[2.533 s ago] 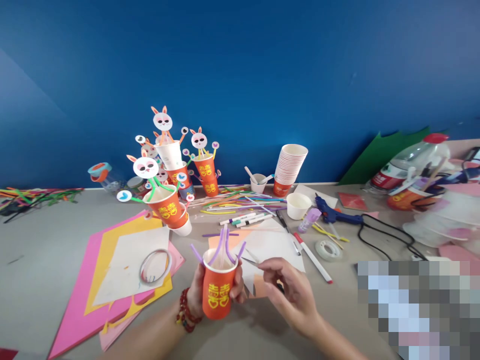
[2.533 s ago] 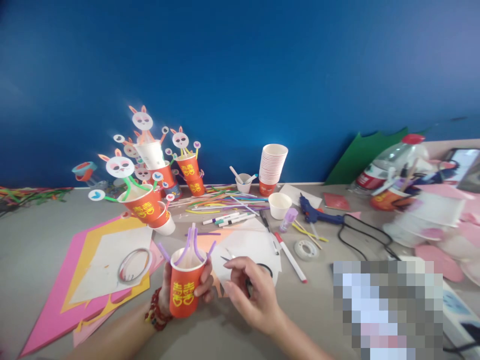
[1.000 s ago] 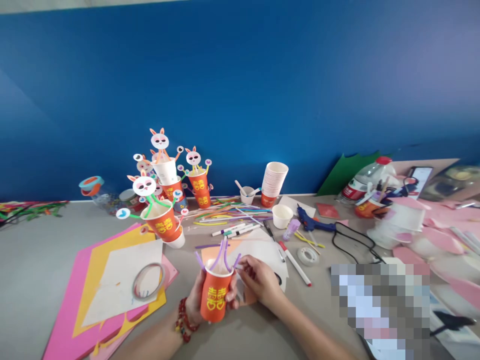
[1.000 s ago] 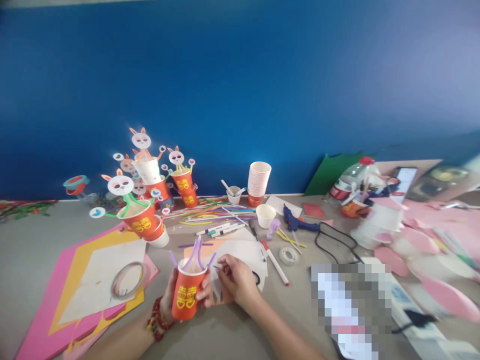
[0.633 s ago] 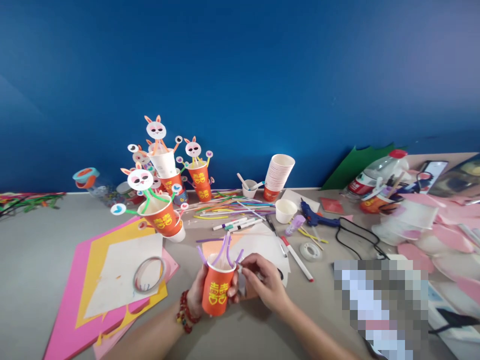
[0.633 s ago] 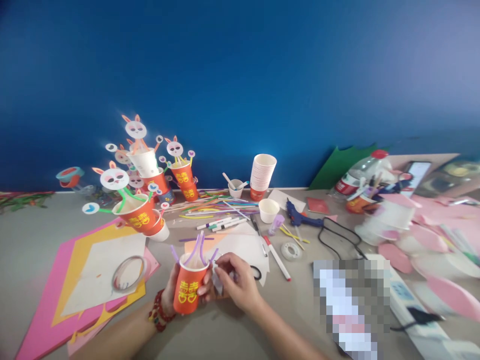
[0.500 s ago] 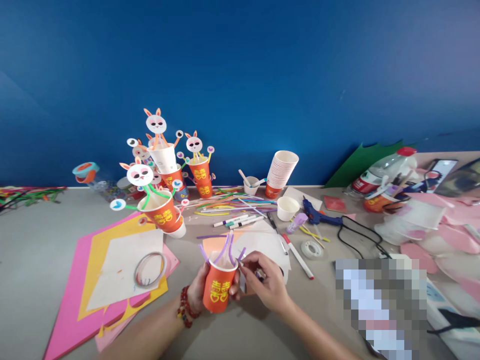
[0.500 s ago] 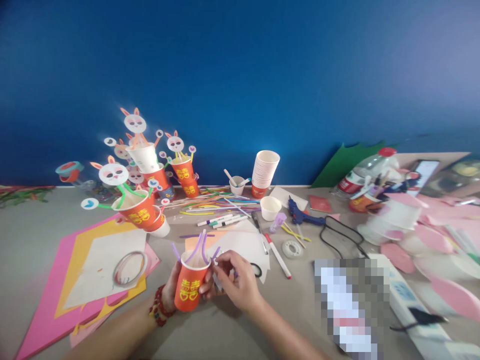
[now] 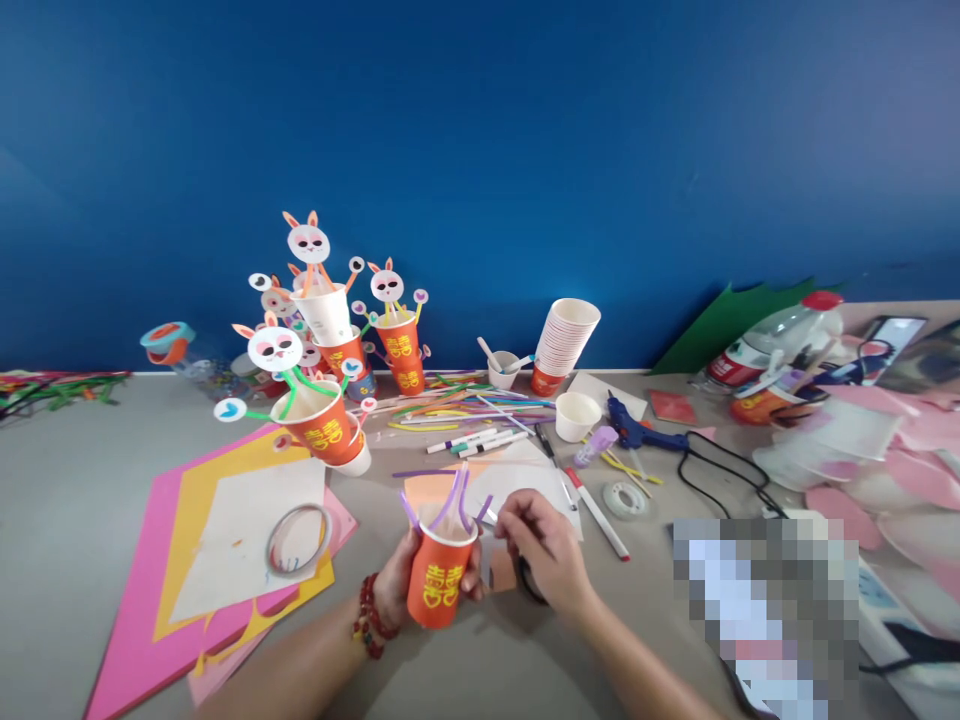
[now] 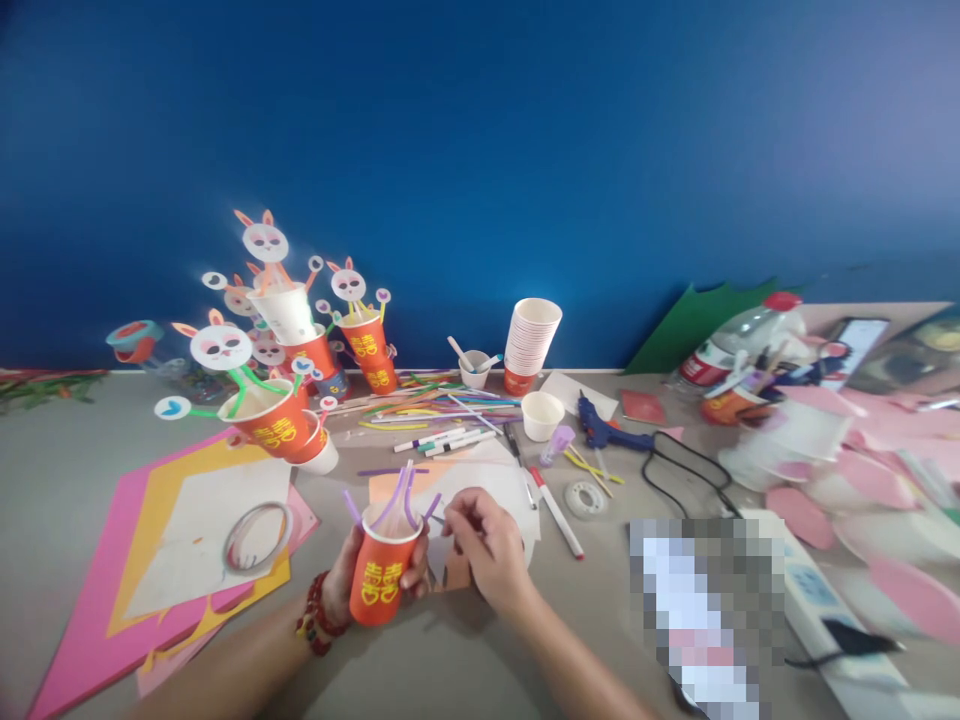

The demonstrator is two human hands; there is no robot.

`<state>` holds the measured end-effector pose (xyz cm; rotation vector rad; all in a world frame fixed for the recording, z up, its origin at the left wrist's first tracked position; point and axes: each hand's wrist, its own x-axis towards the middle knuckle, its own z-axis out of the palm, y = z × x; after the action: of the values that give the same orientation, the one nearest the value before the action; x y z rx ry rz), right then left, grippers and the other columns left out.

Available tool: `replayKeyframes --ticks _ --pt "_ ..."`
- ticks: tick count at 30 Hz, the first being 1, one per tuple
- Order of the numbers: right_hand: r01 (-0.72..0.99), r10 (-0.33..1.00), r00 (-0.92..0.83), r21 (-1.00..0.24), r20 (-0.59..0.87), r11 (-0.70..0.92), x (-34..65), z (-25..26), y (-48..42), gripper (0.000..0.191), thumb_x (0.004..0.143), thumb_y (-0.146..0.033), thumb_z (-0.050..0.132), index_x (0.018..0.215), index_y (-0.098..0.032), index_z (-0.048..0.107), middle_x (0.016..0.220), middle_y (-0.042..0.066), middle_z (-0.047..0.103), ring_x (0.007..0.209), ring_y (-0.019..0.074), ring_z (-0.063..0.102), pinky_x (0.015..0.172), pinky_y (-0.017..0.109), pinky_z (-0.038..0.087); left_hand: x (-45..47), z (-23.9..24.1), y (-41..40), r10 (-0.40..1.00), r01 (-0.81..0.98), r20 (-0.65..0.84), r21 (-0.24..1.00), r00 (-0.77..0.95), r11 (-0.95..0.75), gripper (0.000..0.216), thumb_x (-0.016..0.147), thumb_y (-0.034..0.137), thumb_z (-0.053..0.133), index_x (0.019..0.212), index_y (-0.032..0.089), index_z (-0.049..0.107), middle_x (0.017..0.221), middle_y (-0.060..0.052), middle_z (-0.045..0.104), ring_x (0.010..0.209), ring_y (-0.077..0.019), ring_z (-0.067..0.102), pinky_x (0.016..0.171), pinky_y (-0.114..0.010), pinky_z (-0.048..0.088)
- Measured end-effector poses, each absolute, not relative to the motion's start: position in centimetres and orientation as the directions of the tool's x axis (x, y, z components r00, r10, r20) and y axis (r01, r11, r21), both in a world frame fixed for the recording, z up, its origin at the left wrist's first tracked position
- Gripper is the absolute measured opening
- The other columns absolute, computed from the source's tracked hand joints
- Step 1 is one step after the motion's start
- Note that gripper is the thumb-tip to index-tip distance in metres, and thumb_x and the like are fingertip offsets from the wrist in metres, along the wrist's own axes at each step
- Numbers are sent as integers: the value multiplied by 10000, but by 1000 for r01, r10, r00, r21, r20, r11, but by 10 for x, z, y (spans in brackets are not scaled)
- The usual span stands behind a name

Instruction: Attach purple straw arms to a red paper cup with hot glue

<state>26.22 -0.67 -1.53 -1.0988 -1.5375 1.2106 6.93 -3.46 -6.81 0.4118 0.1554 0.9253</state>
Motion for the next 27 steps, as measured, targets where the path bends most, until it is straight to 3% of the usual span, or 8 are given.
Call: replayKeyframes --ticks 6,12,17,22,25,27 --pt "-9 976 62 -978 209 210 286 -20 16 181 978 -365 516 877 -217 494 693 -16 603 555 120 549 517 236 462 67 -72 -36 788 -752 42 332 614 569 727 791 666 600 1202 67 610 949 -95 602 695 -141 517 746 -344 458" --pt "1 958 136 -967 254 256 293 -26 25 179 979 -384 515 908 -222 485 681 -18 600 554 126 550 507 247 457 67 -69 -36 783 -751 51 330 620 572 716 795 677 587 1188 79 613 920 -68 572 668 -120 495 749 -353 473" --pt "84 966 113 -970 235 226 295 -29 26 250 989 -432 470 856 -221 485 653 -17 590 538 133 545 501 255 451 66 -71 -36 782 -744 53 353 621 567 705 788 709 560 1137 99 616 894 -48 548 647 -111 477 722 -336 463" --pt "377 967 -12 -895 253 239 300 -38 28 309 965 -366 495 701 -207 519 674 15 603 603 148 561 586 269 458 66 -68 -37 790 -766 93 337 606 547 693 773 701 588 1103 93 627 877 -44 550 624 -103 468 699 -328 466" --pt "456 958 -97 -844 270 284 299 -40 30 80 888 -263 550 904 -201 597 900 59 671 745 182 609 661 288 487 66 -61 -37 808 -788 111 331 578 518 699 766 694 604 1114 88 631 855 -42 556 610 -100 474 691 -325 474" --pt "522 958 -177 -804 227 287 297 -37 29 181 873 -227 526 1035 -204 601 950 58 687 690 172 604 638 291 481 64 -57 -37 816 -791 107 344 568 506 705 758 698 610 1129 99 629 848 -38 560 614 -103 487 738 -363 489"
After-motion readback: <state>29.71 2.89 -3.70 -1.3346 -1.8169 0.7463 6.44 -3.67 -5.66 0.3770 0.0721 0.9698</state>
